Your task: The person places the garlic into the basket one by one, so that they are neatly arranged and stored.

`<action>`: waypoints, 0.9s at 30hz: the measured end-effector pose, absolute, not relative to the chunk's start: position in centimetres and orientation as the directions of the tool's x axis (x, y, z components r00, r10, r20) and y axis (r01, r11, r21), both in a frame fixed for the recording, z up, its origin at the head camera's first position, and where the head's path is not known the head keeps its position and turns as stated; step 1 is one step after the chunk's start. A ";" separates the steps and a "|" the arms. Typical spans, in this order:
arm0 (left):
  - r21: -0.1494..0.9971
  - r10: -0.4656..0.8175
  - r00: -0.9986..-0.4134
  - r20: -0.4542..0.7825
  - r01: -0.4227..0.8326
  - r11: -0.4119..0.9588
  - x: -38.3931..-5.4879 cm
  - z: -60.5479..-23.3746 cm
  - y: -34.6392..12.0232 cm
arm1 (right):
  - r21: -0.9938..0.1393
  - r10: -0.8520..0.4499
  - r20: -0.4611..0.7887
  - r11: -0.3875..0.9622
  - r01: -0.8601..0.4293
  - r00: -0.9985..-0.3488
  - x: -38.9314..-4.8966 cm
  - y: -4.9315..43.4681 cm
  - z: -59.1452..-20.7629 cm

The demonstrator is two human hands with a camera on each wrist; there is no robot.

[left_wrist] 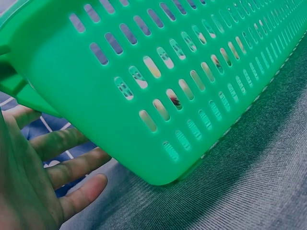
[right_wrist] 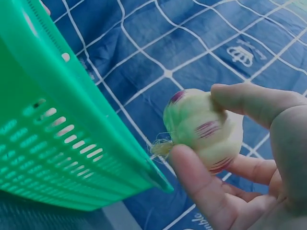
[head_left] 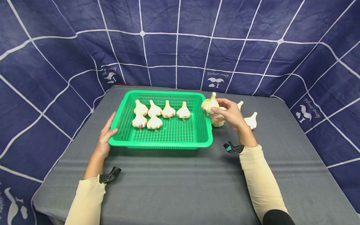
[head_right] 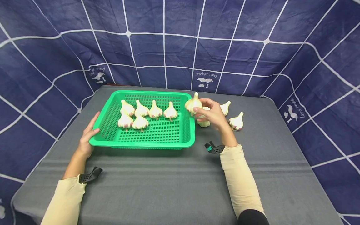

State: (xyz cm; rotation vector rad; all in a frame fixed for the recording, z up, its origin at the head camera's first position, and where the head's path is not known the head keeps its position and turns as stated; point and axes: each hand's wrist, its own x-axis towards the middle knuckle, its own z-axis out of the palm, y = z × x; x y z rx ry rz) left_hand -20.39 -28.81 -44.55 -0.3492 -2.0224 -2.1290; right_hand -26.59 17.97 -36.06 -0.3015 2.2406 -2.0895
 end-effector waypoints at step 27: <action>0.951 0.038 -0.952 0.304 0.301 -0.078 -20.5 -44.7 -28.9 | -0.940 -0.274 0.079 0.300 -0.163 -0.958 -28.3 11.3 -33.1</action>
